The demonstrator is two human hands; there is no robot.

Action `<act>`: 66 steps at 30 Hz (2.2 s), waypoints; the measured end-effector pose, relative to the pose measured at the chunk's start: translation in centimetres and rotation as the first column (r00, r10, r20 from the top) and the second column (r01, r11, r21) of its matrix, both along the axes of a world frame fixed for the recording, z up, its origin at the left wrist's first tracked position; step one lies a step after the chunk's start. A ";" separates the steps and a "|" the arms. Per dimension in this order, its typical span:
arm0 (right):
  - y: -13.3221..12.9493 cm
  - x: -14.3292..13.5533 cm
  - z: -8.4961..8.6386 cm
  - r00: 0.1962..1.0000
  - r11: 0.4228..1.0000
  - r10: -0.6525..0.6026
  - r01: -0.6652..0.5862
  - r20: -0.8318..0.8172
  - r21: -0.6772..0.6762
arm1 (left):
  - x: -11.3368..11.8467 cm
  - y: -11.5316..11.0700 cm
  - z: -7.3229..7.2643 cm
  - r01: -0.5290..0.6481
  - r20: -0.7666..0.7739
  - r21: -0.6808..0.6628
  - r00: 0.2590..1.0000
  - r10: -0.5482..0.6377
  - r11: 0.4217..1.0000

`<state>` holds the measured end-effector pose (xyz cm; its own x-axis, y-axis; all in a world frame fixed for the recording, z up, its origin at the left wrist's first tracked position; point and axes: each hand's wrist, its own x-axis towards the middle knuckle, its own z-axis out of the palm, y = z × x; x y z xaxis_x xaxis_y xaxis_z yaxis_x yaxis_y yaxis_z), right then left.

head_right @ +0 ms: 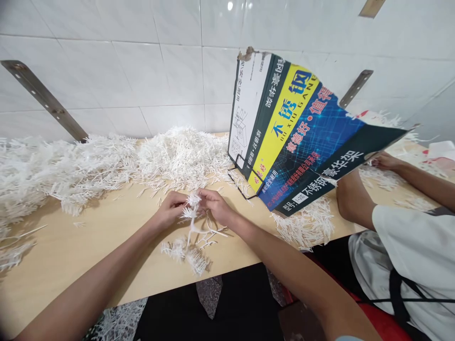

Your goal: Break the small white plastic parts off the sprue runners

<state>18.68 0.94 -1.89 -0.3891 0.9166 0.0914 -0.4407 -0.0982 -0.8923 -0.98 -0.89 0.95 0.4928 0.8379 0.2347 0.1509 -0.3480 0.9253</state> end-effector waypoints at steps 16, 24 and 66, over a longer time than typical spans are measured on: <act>1.0 0.6 1.4 0.969 0.966 -0.247 0.248 0.024 -0.072 | -0.1 1.0 -1.2 -0.363 0.068 0.187 0.932 0.356 0.913; 0.1 -0.4 1.1 0.894 0.958 -0.260 0.192 0.365 0.212 | -0.2 0.4 -1.0 -0.159 0.131 0.161 0.982 0.138 0.974; -0.4 0.3 1.8 0.884 0.965 -0.172 0.063 0.435 0.253 | 0.7 -0.3 -0.6 -0.265 0.202 -0.338 0.917 0.344 0.903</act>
